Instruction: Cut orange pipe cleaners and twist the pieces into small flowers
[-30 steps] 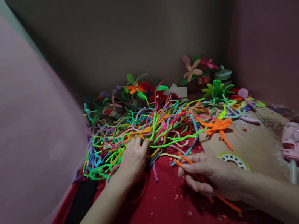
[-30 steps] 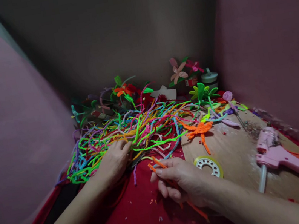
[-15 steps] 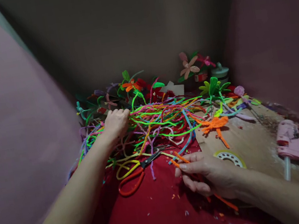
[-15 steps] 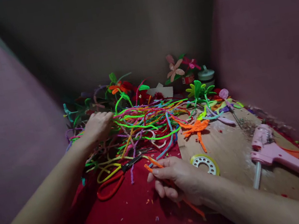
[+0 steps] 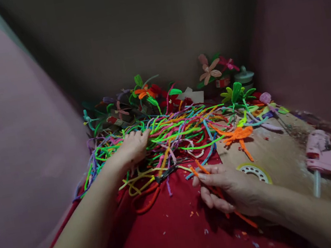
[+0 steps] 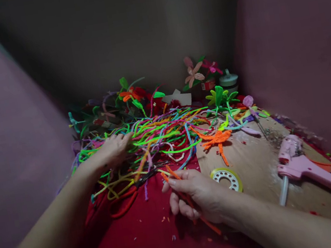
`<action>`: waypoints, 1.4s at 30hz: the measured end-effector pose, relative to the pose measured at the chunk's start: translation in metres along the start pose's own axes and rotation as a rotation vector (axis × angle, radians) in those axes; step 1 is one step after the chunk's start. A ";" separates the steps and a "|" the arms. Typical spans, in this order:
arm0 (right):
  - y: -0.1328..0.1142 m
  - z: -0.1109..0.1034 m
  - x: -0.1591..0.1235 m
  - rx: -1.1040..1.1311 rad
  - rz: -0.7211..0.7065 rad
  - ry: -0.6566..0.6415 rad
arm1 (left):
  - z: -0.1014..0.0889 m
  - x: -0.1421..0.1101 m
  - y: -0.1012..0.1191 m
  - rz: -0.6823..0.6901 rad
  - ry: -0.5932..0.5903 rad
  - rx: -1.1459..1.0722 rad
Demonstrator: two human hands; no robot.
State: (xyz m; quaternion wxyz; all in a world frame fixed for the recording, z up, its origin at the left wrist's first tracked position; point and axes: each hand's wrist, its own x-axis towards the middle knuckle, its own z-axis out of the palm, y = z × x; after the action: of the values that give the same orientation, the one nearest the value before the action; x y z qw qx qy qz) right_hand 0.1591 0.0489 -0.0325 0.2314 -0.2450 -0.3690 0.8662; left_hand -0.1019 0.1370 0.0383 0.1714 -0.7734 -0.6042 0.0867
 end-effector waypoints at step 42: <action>0.006 0.009 -0.002 0.009 -0.091 -0.009 | -0.012 -0.076 0.136 -0.493 -0.081 -2.240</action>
State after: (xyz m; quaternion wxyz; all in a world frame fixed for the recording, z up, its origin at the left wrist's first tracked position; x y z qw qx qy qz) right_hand 0.1534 0.0389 -0.0312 0.2700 -0.2230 -0.3770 0.8575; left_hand 0.0061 0.0329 -0.0068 -0.6204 -0.3489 -0.4822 -0.5107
